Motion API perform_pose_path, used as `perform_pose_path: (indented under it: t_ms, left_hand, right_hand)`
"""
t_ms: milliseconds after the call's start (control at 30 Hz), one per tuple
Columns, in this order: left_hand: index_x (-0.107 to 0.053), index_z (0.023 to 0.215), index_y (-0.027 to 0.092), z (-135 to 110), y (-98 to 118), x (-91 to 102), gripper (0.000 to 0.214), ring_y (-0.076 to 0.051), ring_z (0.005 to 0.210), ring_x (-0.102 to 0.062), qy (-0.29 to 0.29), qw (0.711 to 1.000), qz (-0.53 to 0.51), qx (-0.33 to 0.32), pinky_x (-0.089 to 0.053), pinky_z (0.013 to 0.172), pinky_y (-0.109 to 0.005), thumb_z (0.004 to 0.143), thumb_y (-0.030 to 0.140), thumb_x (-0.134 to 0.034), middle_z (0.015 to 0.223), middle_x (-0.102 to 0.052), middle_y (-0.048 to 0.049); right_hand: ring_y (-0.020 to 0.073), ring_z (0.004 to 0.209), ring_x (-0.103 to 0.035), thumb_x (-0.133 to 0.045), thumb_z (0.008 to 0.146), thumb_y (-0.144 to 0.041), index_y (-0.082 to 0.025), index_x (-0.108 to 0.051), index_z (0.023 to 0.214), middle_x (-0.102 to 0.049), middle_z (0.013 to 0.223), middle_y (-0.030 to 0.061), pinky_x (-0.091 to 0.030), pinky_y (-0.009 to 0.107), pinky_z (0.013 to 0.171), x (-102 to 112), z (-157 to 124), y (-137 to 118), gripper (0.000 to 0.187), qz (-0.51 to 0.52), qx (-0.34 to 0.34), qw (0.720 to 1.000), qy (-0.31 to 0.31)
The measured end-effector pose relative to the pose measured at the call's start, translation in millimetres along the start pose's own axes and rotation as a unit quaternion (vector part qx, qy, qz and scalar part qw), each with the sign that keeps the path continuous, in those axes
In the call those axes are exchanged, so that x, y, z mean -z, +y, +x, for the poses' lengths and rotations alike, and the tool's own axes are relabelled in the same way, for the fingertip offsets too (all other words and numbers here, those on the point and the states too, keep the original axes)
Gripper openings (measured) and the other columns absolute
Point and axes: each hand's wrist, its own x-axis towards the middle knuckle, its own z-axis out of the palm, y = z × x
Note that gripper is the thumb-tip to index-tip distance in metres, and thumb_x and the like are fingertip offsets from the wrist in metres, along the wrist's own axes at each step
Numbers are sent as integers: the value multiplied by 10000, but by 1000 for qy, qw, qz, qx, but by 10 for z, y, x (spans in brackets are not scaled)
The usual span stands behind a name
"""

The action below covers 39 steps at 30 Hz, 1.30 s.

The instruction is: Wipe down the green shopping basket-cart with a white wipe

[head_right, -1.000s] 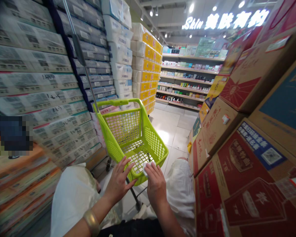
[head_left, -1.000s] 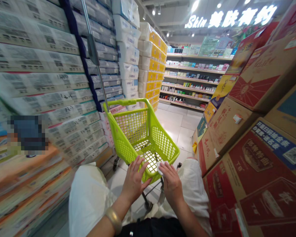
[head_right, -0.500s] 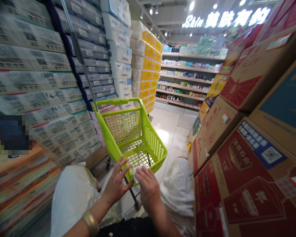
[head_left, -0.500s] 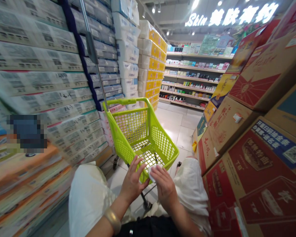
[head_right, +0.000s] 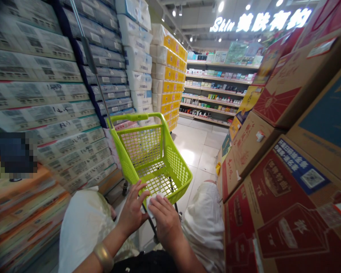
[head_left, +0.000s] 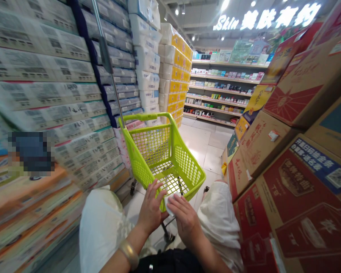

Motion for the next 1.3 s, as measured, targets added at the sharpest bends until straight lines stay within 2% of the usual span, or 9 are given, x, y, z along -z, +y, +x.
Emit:
perform_pose_path:
  t_ms: [167,367,567,733,867,933,1067,1133,1300]
  left_hand:
    - [-562,935,184,101,-1,77,274,-340,1265,-469,-30,999,20,-5,-371,1090,-562,739,337,-677,1178,-592,-138]
    - [-598,916,198,189,-6,77,296,-294,1152,-552,-97,994,-39,-29,-352,1110,-526,684,341,-714,1084,-656,-90]
    - [-561,701,212,202,27,81,196,-238,946,-582,-82,996,-45,-11,-400,1054,-521,684,321,-723,899,-651,-39]
    - [-585,717,217,204,31,106,122,-240,881,-580,-81,996,-38,-12,-425,1010,-522,677,261,-692,846,-649,-39]
    - [-548,650,214,189,17,104,208,-232,872,-578,-80,996,-34,-12,-421,1006,-525,687,326,-719,830,-643,-30]
    - [-547,642,210,185,13,99,223,-231,873,-576,-82,996,-34,-10,-418,1007,-528,687,334,-727,833,-644,-30]
    - [-600,701,215,184,7,98,102,-236,870,-573,-84,996,-41,-7,-414,1010,-522,679,251,-693,836,-649,-38]
    - [-611,720,214,185,3,102,93,-235,869,-575,-83,996,-44,-8,-412,1012,-521,671,232,-688,840,-652,-37]
    - [-570,642,213,193,4,121,241,-223,869,-574,-77,996,-47,-10,-405,1021,-522,674,370,-749,833,-649,-24]
  right_hand:
    - [221,1272,-558,-396,909,-56,-214,-605,1265,-674,1253,76,-484,456,1053,52,-7,82,442,-34,-63,996,50]
    - [203,1275,-555,-431,917,-92,-234,-602,1265,-684,1240,53,-465,427,1077,37,-5,-6,413,0,0,1000,-6]
    - [217,1269,-561,-404,902,-58,-224,-617,1254,-687,1230,74,-472,453,1067,73,-20,53,444,-32,-66,996,55]
    - [203,1257,-571,-442,906,-93,-232,-593,1284,-686,1235,55,-496,412,1049,40,5,-39,429,10,10,1000,-8]
    - [213,1242,-585,-401,907,-61,-229,-608,1268,-694,1217,67,-501,443,1042,81,-6,54,449,-24,-56,997,53]
    - [220,1247,-580,-405,905,-59,-219,-612,1261,-690,1223,73,-497,456,1045,85,-12,64,442,-31,-69,995,63]
    - [203,1272,-558,-446,896,-72,-220,-589,1287,-681,1245,55,-485,418,1063,33,2,-53,442,13,12,1000,-10]
    - [201,1265,-564,-447,899,-75,-223,-590,1286,-685,1237,54,-486,408,1060,23,7,-67,438,17,23,1000,-13]
    - [226,1258,-571,-400,907,-53,-225,-624,1248,-692,1219,74,-495,459,1044,78,-31,90,443,-25,-83,994,72]
